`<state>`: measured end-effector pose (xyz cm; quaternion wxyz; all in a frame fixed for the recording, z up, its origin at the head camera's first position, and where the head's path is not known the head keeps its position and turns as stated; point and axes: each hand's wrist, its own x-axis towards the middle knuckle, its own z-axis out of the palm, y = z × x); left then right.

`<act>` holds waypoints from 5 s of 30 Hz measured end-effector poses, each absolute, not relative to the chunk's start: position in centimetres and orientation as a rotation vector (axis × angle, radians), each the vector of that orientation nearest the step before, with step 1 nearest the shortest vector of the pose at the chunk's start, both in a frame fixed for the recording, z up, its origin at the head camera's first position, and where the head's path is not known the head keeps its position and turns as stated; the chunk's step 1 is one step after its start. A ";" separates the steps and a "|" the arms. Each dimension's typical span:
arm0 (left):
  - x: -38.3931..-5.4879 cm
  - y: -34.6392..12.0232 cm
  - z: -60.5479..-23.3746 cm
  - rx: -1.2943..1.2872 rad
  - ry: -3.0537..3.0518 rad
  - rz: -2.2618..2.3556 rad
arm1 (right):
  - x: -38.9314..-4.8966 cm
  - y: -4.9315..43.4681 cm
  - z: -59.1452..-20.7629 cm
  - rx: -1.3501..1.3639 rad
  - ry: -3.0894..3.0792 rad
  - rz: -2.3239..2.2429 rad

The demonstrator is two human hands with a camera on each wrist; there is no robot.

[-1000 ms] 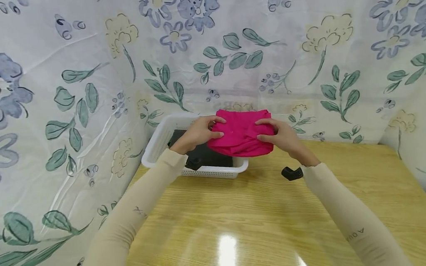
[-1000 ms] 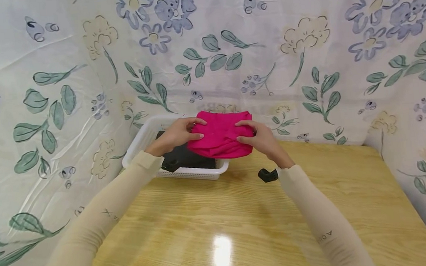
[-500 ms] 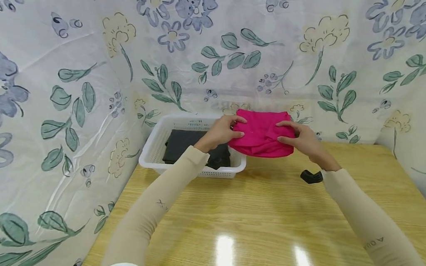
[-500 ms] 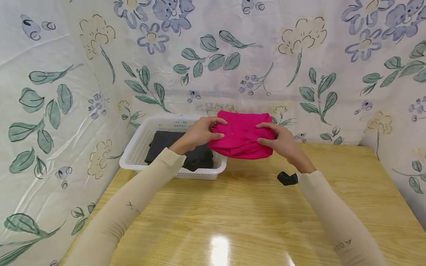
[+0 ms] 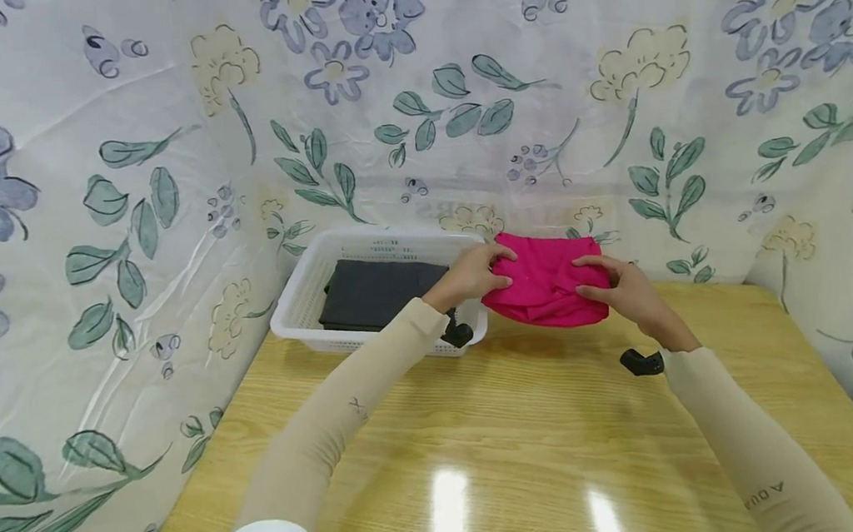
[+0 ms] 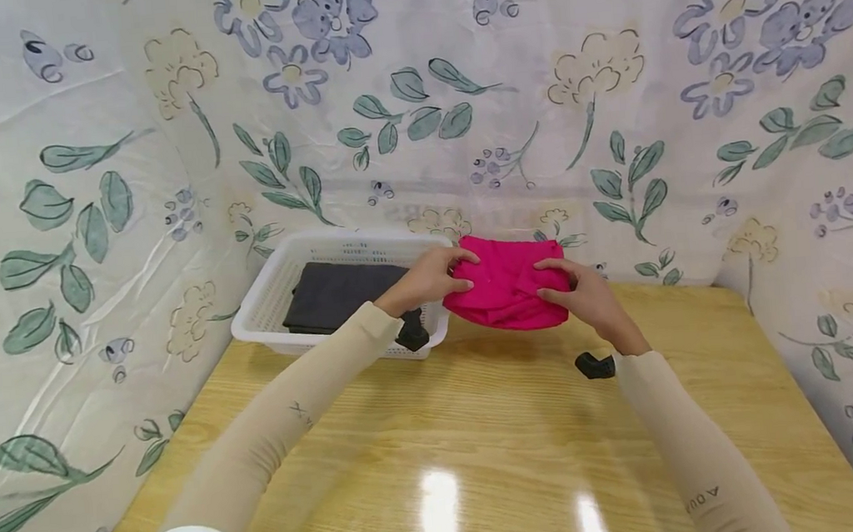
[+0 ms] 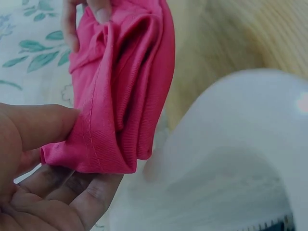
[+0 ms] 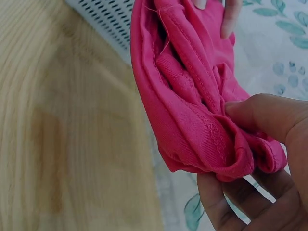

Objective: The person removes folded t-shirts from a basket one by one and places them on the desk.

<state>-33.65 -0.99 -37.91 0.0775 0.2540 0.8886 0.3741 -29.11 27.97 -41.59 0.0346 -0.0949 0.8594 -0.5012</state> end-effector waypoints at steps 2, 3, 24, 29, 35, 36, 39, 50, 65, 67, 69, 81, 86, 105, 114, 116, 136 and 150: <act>-33.6 -0.4 -38.2 0.758 2.667 1.083 | -29.1 28.4 -42.0 -0.279 2.654 -1.507; -33.7 -0.1 -38.3 0.759 2.669 1.067 | -29.1 28.6 -42.2 -0.274 2.655 -1.500; -35.2 3.4 -40.9 0.789 2.672 0.822 | -30.4 29.8 -46.2 -0.274 2.671 -1.392; -35.6 4.1 -41.1 0.791 2.735 0.677 | -31.2 30.1 -47.7 -0.283 2.677 -1.375; -35.7 5.0 -41.2 0.807 2.767 0.466 | -31.4 29.6 -48.2 -0.276 2.664 -1.359; -35.7 5.1 -41.3 0.802 2.762 0.457 | -31.4 29.6 -48.2 -0.269 2.665 -1.357; -35.6 5.4 -41.6 0.770 2.753 0.466 | -31.4 29.6 -48.3 -0.251 2.663 -1.343; -35.2 6.4 -42.0 0.750 2.662 0.122 | -31.2 29.7 -48.3 -0.134 2.651 -1.270; -35.1 6.4 -42.0 0.724 2.717 0.160 | -30.6 29.8 -47.5 -0.049 2.697 -1.219; -35.3 6.1 -41.8 0.761 2.755 0.248 | -30.5 29.9 -47.1 -0.033 2.707 -1.242; -35.5 5.6 -41.7 0.792 2.787 0.371 | -30.4 29.8 -46.7 -0.030 2.714 -1.277; -34.7 3.0 -39.1 0.903 2.658 0.914 | -30.7 27.3 -44.1 -0.156 2.736 -1.324; -33.8 2.0 -37.4 0.888 2.616 1.037 | -30.6 25.6 -42.7 -0.223 2.705 -1.381; -34.2 -7.9 -35.6 0.652 2.635 1.224 | -30.5 17.7 -39.7 -0.440 2.636 -1.496; -34.5 -13.1 -35.9 0.553 2.652 1.248 | -30.8 13.4 -40.0 -0.569 2.586 -1.548; -34.7 -14.2 -36.2 0.532 2.663 1.251 | -30.7 12.4 -39.8 -0.591 2.580 -1.545; -34.8 -21.5 -37.1 0.326 2.751 1.205 | -31.0 6.0 -41.1 -0.594 2.600 -1.414; -35.2 -24.2 -38.2 0.155 2.680 1.085 | -31.5 4.4 -41.6 -0.475 2.678 -1.350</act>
